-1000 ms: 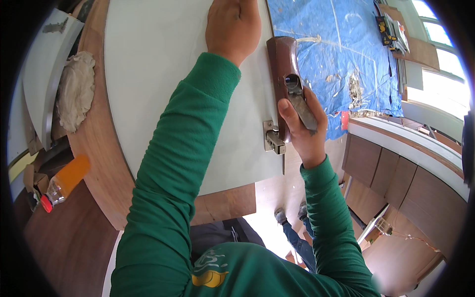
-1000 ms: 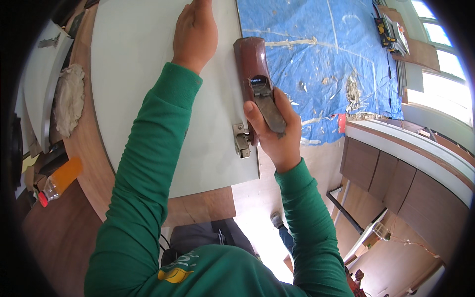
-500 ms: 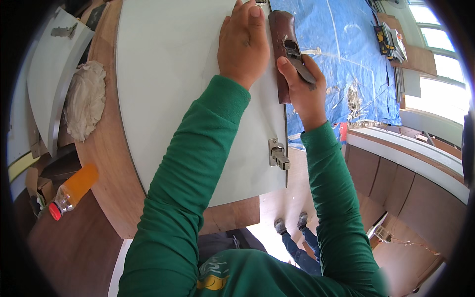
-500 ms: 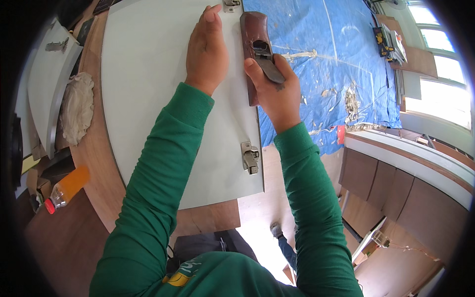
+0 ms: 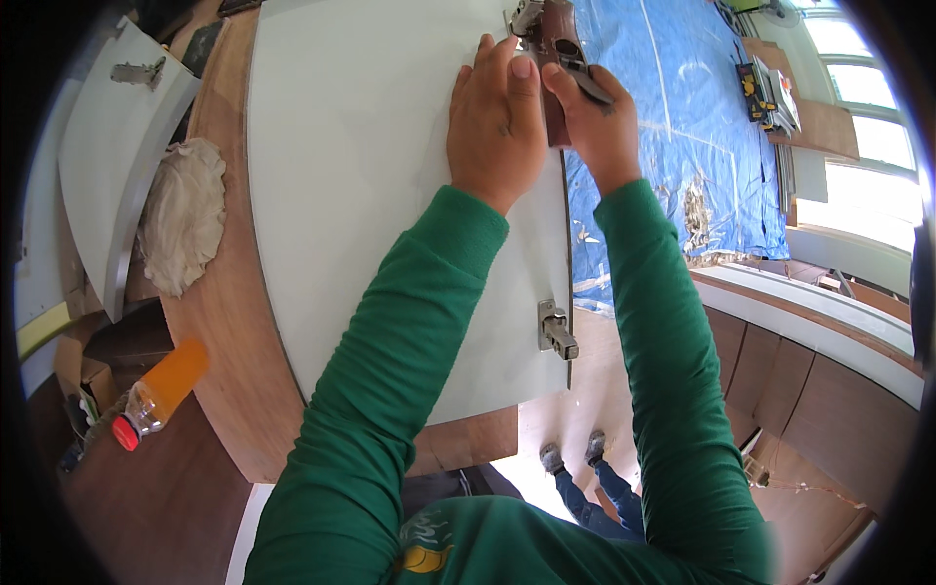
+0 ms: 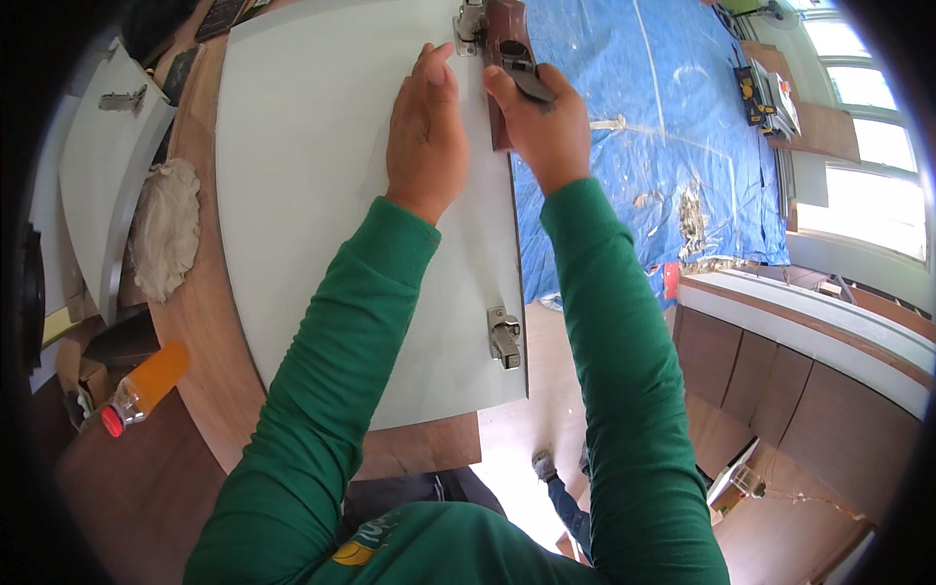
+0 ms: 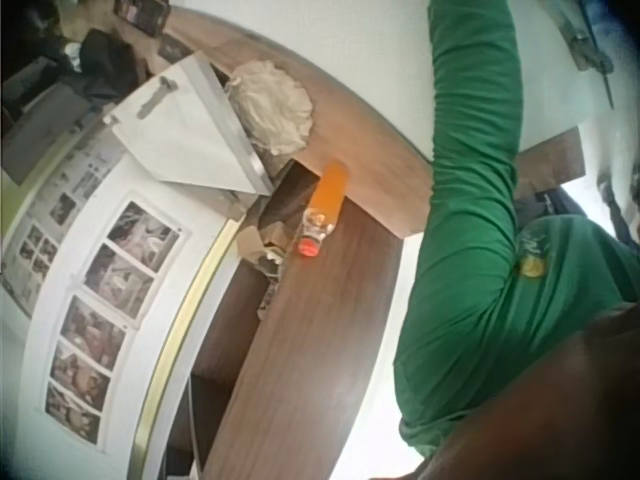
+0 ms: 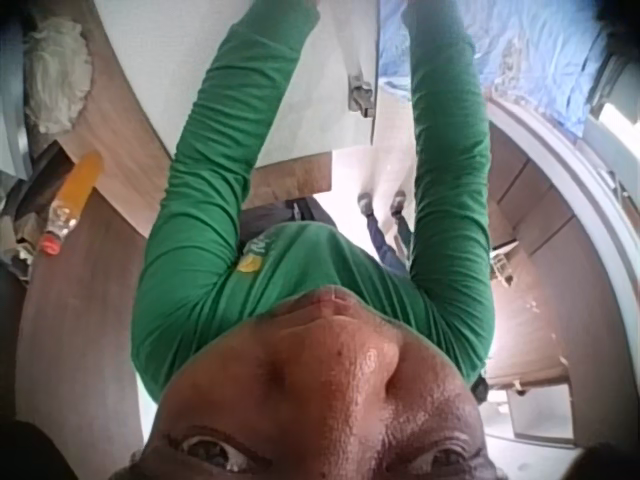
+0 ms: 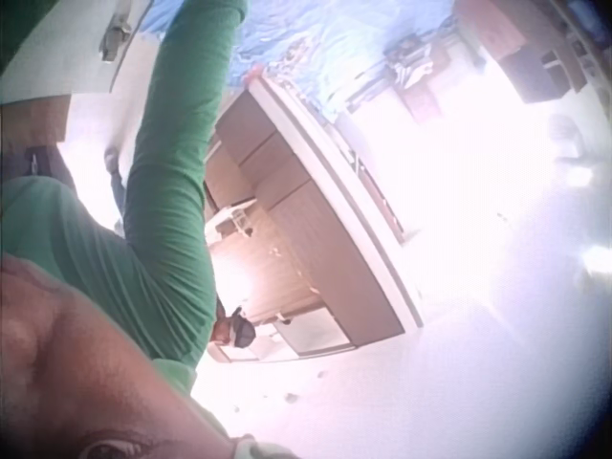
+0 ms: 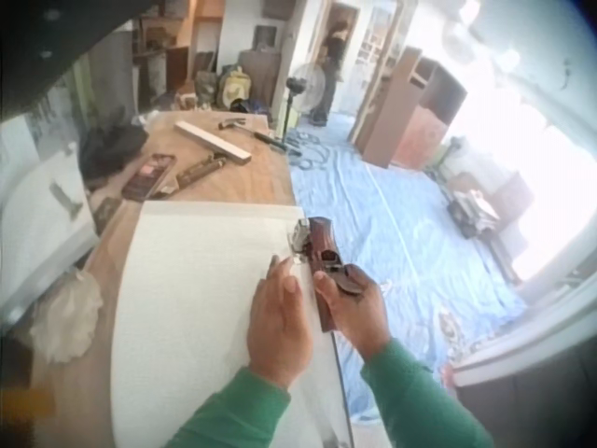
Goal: The person hammers a nail into a wooden board, then flips a white cabinet door and uses a hand plane to smooth its edge. The person repeatedly planes the door edge while holding it steady.
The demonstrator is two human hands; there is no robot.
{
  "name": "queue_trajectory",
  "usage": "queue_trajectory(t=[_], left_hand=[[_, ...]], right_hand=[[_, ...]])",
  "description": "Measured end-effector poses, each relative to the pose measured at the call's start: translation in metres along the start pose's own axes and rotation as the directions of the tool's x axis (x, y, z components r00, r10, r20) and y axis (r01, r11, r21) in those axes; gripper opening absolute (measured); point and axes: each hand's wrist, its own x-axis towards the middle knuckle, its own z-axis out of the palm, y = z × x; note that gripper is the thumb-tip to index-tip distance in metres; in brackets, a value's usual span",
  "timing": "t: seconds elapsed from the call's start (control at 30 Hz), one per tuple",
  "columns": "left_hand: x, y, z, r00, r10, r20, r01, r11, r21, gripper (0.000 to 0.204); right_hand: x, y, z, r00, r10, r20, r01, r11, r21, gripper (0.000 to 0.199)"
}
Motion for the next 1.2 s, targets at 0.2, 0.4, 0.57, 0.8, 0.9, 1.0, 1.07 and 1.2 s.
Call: queue_trajectory(t=[0.2, 0.4, 0.57, 0.8, 0.9, 1.0, 1.07, 1.2], left_hand=[[0.000, -0.003, 0.000, 0.999, 0.034, 0.003, -0.034, 0.999, 0.020, 0.069], [0.000, -0.003, 0.004, 0.997, 0.083, 0.000, -0.083, 0.995, 0.047, 0.068], [0.000, -0.004, -0.001, 0.998, 0.068, 0.000, -0.068, 0.996, 0.065, 0.067], [0.006, -0.005, 0.001, 1.000, 0.019, 0.009, -0.019, 0.999, 0.027, 0.069], [0.005, -0.008, 0.001, 0.998, -0.004, 0.061, 0.002, 1.000, 0.018, 0.070], [0.010, -0.019, 0.002, 0.985, 0.171, -0.009, -0.168, 0.977, 0.129, 0.062], [0.011, -0.013, 0.005, 0.992, 0.126, 0.005, -0.126, 0.992, 0.031, 0.067], [0.011, -0.015, 0.003, 0.998, 0.054, 0.023, -0.052, 0.997, -0.064, 0.076]], right_hand=[[0.051, -0.003, 0.015, 0.999, -0.039, -0.013, 0.040, 0.999, 0.028, 0.056], [0.102, -0.019, 0.019, 0.999, -0.032, 0.028, 0.029, 0.993, 0.113, 0.040], [0.106, -0.027, 0.024, 0.995, -0.067, -0.069, 0.071, 0.996, 0.056, 0.038], [0.049, -0.016, -0.015, 0.998, 0.039, 0.057, -0.050, 0.976, 0.211, 0.036], [-0.043, 0.005, -0.045, 0.998, -0.034, 0.048, 0.030, 0.996, 0.087, 0.036], [-0.147, 0.028, -0.080, 0.996, 0.045, 0.074, -0.055, 0.988, 0.142, 0.041], [-0.215, 0.038, -0.109, 0.990, 0.124, 0.069, -0.132, 0.984, 0.123, 0.048], [-0.332, 0.041, -0.139, 0.971, 0.226, 0.074, -0.226, 0.974, -0.017, 0.064]])
